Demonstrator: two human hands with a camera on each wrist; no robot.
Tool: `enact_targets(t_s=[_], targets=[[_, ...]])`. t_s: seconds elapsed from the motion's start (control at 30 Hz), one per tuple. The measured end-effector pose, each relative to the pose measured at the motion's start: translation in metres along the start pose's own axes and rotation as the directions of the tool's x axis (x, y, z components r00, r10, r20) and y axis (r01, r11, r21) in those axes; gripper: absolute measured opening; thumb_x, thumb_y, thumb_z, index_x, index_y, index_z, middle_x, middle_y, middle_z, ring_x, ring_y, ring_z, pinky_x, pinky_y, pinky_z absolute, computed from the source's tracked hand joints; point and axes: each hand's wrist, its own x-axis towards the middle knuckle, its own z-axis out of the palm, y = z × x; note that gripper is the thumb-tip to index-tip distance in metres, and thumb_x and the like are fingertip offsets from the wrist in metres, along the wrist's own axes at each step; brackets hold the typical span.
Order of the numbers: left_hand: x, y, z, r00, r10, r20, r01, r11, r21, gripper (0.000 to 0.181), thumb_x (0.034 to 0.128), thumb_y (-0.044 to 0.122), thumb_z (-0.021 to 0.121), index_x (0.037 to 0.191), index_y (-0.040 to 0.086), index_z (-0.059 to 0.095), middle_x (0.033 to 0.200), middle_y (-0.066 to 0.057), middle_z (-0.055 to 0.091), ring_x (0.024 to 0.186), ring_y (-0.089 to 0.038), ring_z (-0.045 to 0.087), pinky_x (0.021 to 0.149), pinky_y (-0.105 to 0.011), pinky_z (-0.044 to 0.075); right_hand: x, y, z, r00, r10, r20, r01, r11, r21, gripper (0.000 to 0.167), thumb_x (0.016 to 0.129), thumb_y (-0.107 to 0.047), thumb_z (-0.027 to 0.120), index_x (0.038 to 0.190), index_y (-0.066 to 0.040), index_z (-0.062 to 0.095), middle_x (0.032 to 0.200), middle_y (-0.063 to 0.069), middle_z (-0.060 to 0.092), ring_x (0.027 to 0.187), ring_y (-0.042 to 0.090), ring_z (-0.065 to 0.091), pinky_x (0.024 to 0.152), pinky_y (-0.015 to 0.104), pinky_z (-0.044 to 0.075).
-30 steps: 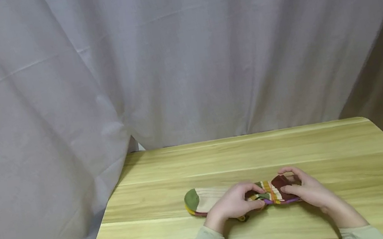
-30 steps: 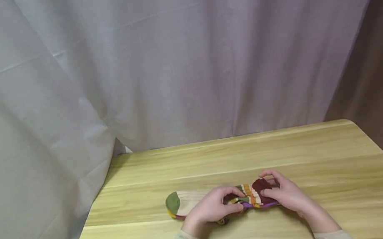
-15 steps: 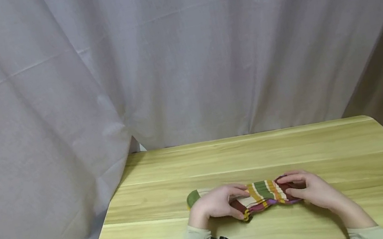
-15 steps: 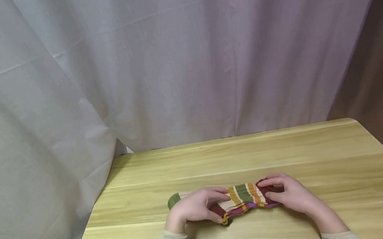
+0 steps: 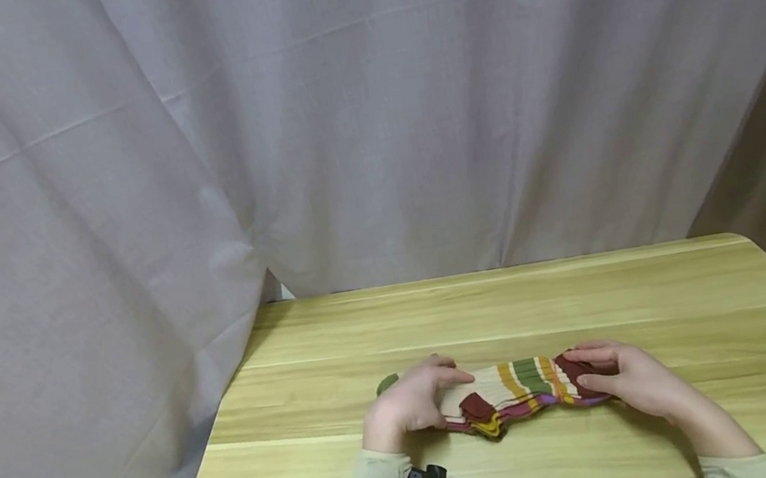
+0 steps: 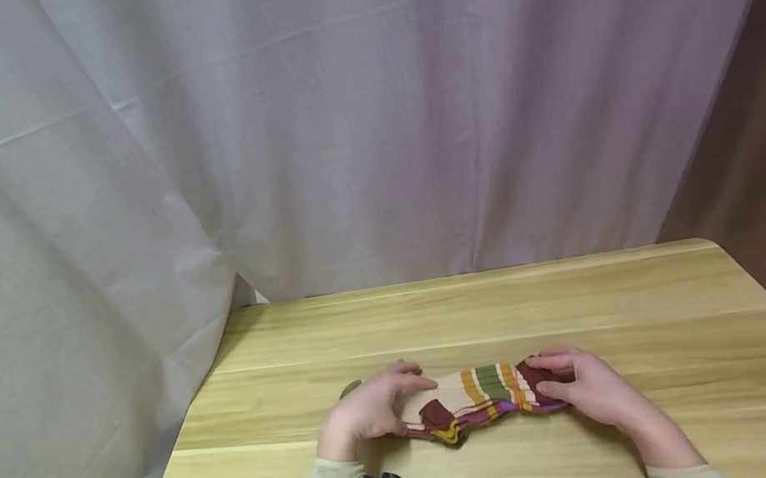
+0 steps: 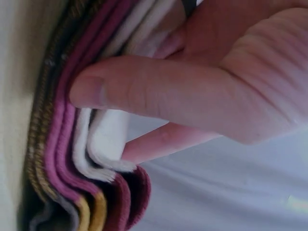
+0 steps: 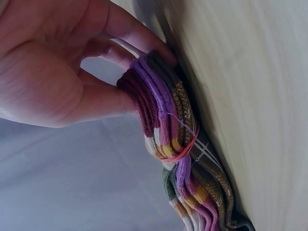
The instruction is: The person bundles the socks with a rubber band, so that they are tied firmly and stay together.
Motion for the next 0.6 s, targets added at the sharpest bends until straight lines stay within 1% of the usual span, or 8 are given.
enact_targets(t_s=[0.1, 0.17, 0.23, 0.3, 0.37, 0.4, 0.5, 0.6], targets=[[0.001, -0.005, 0.0, 0.997, 0.014, -0.07, -0.009, 0.997, 0.072, 0.077, 0.0719, 0.001, 0.094, 0.141, 0.025, 0.071, 0.161, -0.009, 0.051, 0.15, -0.03, 0.045, 0.121, -0.045, 0.04, 0.002, 0.0, -0.001, 1.0, 0.016, -0.005, -0.017, 1.0, -0.005, 0.045, 0.099, -0.016, 0.078, 0.139, 0.003, 0.068, 0.151, 0.034, 0.051, 0.138, 0.058, 0.046, 0.108, 0.066, 0.042], [0.002, -0.009, 0.0, 0.992, 0.012, -0.129, 0.001, 0.995, 0.104, 0.07, 0.0744, 0.005, 0.094, 0.138, 0.024, 0.073, 0.158, -0.008, 0.054, 0.15, -0.031, 0.045, 0.121, -0.047, 0.04, 0.003, 0.001, -0.001, 0.999, 0.029, -0.015, -0.029, 1.0, -0.01, 0.046, 0.1, -0.017, 0.077, 0.14, 0.003, 0.067, 0.151, 0.034, 0.051, 0.137, 0.057, 0.048, 0.107, 0.066, 0.043], [0.002, -0.013, -0.001, 0.983, 0.012, -0.184, 0.01, 0.993, 0.12, 0.064, 0.0758, 0.008, 0.095, 0.135, 0.022, 0.075, 0.155, -0.008, 0.057, 0.151, -0.032, 0.044, 0.122, -0.048, 0.038, 0.005, 0.003, -0.002, 0.999, 0.036, -0.024, -0.037, 0.999, -0.01, 0.047, 0.101, -0.018, 0.076, 0.142, 0.002, 0.066, 0.152, 0.034, 0.051, 0.135, 0.057, 0.05, 0.106, 0.068, 0.043], [0.003, -0.019, -0.001, 0.976, 0.012, -0.219, 0.013, 0.994, 0.112, 0.059, 0.0763, 0.009, 0.095, 0.132, 0.019, 0.077, 0.152, -0.009, 0.06, 0.15, -0.032, 0.046, 0.123, -0.047, 0.037, 0.006, 0.004, -0.002, 0.999, 0.037, -0.036, -0.037, 0.999, -0.016, 0.047, 0.101, -0.019, 0.076, 0.142, 0.002, 0.066, 0.151, 0.033, 0.052, 0.134, 0.055, 0.052, 0.106, 0.069, 0.043], [0.002, -0.025, -0.001, 0.974, 0.008, -0.228, 0.012, 0.996, 0.085, 0.056, 0.0773, 0.009, 0.094, 0.13, 0.017, 0.077, 0.15, -0.01, 0.061, 0.147, -0.032, 0.049, 0.123, -0.045, 0.037, 0.007, 0.005, -0.002, 0.999, 0.028, -0.041, -0.029, 0.999, -0.02, 0.046, 0.101, -0.02, 0.076, 0.141, 0.001, 0.067, 0.15, 0.032, 0.053, 0.132, 0.054, 0.055, 0.105, 0.068, 0.044], [0.001, -0.027, -0.001, 0.975, 0.003, -0.223, 0.013, 0.998, 0.067, 0.055, 0.0778, 0.009, 0.094, 0.13, 0.016, 0.077, 0.15, -0.01, 0.062, 0.146, -0.031, 0.05, 0.123, -0.044, 0.037, 0.006, 0.006, -0.002, 0.999, 0.018, -0.04, -0.019, 1.0, -0.018, 0.046, 0.101, -0.019, 0.076, 0.141, 0.002, 0.067, 0.149, 0.033, 0.054, 0.13, 0.053, 0.056, 0.104, 0.067, 0.045], [-0.002, -0.034, 0.001, 0.98, -0.008, -0.198, 0.009, 1.0, 0.004, 0.055, 0.0795, 0.011, 0.094, 0.131, 0.015, 0.077, 0.15, -0.01, 0.062, 0.142, -0.03, 0.054, 0.123, -0.044, 0.038, 0.005, 0.008, 0.0, 0.999, 0.003, -0.044, -0.005, 1.0, -0.031, 0.042, 0.1, -0.018, 0.076, 0.139, -0.001, 0.069, 0.145, 0.029, 0.059, 0.126, 0.045, 0.062, 0.103, 0.058, 0.049], [-0.007, -0.04, 0.003, 0.984, 0.005, -0.178, -0.014, 0.999, -0.05, 0.054, 0.0828, 0.016, 0.093, 0.133, 0.015, 0.075, 0.151, -0.01, 0.061, 0.141, -0.031, 0.054, 0.122, -0.045, 0.038, 0.001, 0.012, 0.002, 0.999, -0.01, -0.039, 0.008, 0.999, -0.042, 0.039, 0.1, -0.016, 0.076, 0.137, -0.003, 0.071, 0.14, 0.026, 0.064, 0.122, 0.04, 0.065, 0.1, 0.052, 0.052]])
